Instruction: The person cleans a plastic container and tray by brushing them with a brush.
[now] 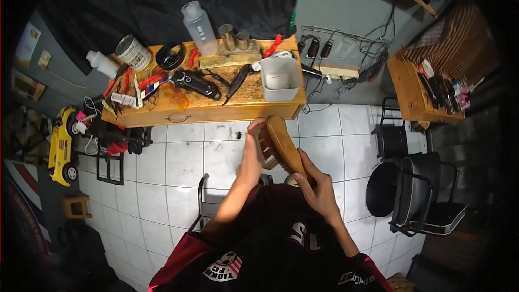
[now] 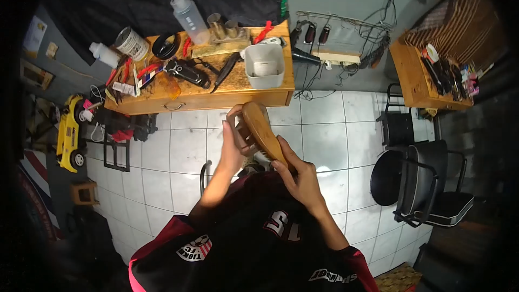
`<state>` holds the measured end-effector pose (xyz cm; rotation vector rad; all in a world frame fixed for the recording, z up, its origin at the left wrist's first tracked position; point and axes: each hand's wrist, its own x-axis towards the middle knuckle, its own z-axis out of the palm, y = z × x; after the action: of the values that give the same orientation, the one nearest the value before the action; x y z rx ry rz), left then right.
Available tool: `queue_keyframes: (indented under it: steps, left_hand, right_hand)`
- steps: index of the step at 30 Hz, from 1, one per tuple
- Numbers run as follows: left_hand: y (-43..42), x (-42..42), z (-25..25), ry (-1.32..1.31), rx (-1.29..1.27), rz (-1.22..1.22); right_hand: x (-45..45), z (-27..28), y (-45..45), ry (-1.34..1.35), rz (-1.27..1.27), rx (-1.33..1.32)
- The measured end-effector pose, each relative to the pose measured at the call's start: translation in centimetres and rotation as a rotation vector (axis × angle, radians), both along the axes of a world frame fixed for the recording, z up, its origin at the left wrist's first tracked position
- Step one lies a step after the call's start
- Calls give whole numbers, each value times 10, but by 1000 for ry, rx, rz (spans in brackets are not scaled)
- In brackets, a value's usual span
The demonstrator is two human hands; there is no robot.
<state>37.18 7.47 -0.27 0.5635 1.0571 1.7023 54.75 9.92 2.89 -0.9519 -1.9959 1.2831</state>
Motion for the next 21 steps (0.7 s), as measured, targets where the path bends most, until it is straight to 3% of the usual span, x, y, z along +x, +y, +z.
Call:
queue_keyframes:
  steps: [2,5,6,8,10,12,14,15,16,19,21]
  left_hand:
    - [9,-11,-31,277,68,160]
    - [-3,-40,-9,-278,176,143]
    - [-12,-54,-2,-286,175,174]
    - [-22,-84,-18,77,120,239]
    - [-35,-85,-10,-191,61,166]
    - [-39,-86,-17,-56,131,128]
    - [-48,-86,-16,-239,63,156]
    - [-51,-93,-18,-244,65,169]
    - [-55,-102,-21,-230,114,212]
    - [-68,-131,-6,-294,203,272]
    - [-76,-139,-2,-315,210,295]
  right_hand:
    - [-21,0,-5,153,-22,-127]
    - [-33,9,-8,33,181,-207]
    - [-36,11,-9,-28,269,-251]
    - [-45,11,-5,-104,295,-185]
    - [-63,22,-5,-322,129,-121]
    - [-89,12,-8,-248,88,-32]
    - [-114,15,-14,-193,103,-8]
    - [-115,12,-18,-255,240,-86]
    - [-125,10,-26,-118,319,-33]
    - [-130,-1,-25,-86,369,90]
    - [-134,0,-25,-235,157,113]
